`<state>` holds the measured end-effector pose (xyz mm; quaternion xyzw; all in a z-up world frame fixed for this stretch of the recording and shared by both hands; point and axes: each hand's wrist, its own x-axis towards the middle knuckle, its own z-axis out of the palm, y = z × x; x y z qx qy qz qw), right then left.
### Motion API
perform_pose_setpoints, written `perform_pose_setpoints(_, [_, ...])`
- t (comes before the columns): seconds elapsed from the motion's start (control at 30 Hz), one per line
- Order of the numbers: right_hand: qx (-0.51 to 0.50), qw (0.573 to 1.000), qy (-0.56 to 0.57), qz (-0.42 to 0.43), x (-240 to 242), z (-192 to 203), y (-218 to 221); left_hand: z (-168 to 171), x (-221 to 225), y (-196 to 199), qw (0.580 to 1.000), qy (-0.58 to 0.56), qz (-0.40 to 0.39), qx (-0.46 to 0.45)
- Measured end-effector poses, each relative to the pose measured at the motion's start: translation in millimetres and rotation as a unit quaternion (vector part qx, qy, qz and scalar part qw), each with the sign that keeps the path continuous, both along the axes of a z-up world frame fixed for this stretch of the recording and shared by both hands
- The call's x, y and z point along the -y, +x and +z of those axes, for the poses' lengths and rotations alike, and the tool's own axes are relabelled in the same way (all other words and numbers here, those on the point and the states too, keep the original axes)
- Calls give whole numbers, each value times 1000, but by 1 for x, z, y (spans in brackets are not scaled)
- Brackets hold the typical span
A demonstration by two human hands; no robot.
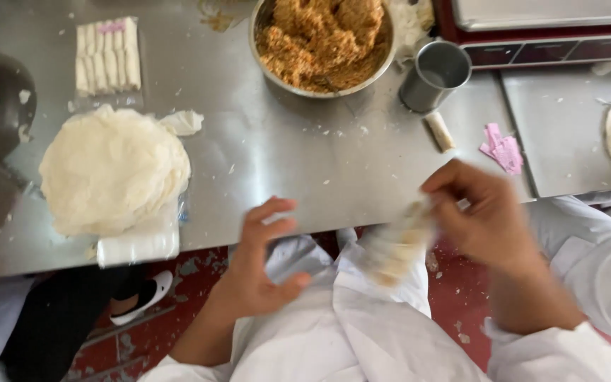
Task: Rolling spring rolls by hand and placing them into plastic packaging sleeves on a production line.
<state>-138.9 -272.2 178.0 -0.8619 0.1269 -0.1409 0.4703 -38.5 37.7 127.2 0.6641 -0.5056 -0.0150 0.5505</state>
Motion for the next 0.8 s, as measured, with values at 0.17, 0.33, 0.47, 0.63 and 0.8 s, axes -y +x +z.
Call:
perform_pose_setpoints(0.17, [-52,984,-158,-65,100,85,19,-69,2,39,960,7,263,94])
perform_pose_setpoints(0.33, [-18,929,-314,-193,228,89,90,-100,17,41,926,13,335,175])
perform_pose_setpoints(0.47, [25,874,-425,-236,301,15,166,-106,16,41,918,14,342,199])
perform_pose_setpoints(0.63, [-185,900,-283,-275,248,-7,157,-113,16,43,915,19,349,199])
perform_pose_setpoints(0.8, [-173,910,-307,-217,249,-1,142,-119,19,46,909,22,357,213])
